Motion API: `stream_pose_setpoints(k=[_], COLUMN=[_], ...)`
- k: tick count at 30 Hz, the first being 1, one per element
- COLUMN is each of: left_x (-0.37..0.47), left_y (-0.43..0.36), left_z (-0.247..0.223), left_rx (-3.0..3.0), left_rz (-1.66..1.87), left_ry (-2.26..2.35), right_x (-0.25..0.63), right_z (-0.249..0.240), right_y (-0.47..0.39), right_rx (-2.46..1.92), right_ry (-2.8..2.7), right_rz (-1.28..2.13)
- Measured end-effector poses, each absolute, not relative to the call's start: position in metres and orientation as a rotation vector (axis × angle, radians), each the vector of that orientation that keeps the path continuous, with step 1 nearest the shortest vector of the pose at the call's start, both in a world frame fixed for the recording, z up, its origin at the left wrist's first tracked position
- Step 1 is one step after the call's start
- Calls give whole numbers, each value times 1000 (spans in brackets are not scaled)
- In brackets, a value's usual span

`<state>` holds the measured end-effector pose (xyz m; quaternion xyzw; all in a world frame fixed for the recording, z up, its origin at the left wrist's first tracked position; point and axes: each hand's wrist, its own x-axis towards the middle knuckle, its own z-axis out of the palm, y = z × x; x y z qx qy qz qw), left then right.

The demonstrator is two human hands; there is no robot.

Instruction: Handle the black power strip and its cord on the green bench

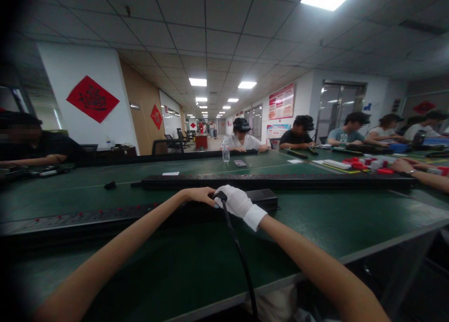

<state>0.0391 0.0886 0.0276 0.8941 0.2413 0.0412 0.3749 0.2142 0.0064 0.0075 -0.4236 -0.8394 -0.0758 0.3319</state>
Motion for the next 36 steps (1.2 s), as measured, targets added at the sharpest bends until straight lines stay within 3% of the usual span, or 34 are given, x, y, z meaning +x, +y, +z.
stream_pose_setpoints(k=[36], left_x=[39], left_y=[94], left_z=[24], left_rx=[2327], left_rz=[97], left_ry=[614], right_x=[214], right_z=[8], right_y=[5], right_rx=[-1137], right_ry=[-2209], right_rz=[-222])
